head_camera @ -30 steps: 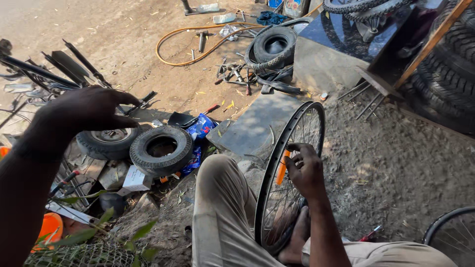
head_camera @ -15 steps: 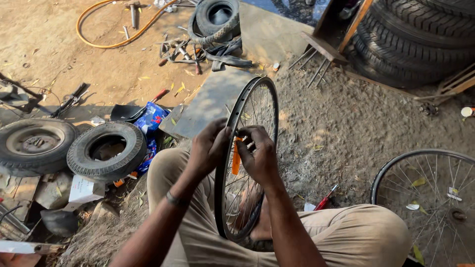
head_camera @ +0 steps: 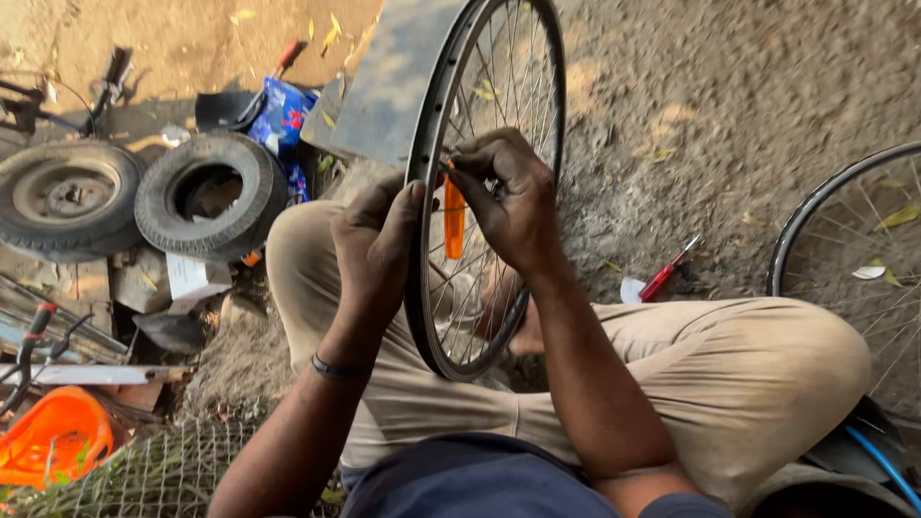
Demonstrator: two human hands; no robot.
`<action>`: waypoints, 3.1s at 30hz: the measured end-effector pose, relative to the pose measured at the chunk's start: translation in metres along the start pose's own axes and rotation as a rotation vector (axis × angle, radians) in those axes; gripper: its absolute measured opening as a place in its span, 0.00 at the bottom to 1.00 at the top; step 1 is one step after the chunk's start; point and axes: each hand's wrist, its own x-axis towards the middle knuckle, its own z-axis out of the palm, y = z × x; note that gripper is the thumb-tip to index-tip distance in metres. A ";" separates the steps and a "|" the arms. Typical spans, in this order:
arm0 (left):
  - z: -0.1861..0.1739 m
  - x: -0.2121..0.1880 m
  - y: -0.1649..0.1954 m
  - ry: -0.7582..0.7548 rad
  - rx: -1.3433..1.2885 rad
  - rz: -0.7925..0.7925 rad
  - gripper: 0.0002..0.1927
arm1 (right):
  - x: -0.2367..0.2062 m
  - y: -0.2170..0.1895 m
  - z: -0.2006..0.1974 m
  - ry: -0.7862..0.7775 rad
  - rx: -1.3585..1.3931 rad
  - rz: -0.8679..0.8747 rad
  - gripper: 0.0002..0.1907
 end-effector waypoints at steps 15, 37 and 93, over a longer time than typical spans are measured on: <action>-0.017 0.014 -0.001 -0.258 -0.155 0.053 0.23 | -0.003 0.008 0.017 0.039 -0.054 -0.128 0.06; -0.009 -0.016 -0.025 -0.026 0.134 0.181 0.10 | -0.007 -0.001 -0.014 -0.236 -0.094 -0.093 0.09; -0.011 -0.005 -0.030 -0.032 -0.194 0.106 0.13 | -0.001 -0.027 0.004 -0.172 -0.178 -0.092 0.07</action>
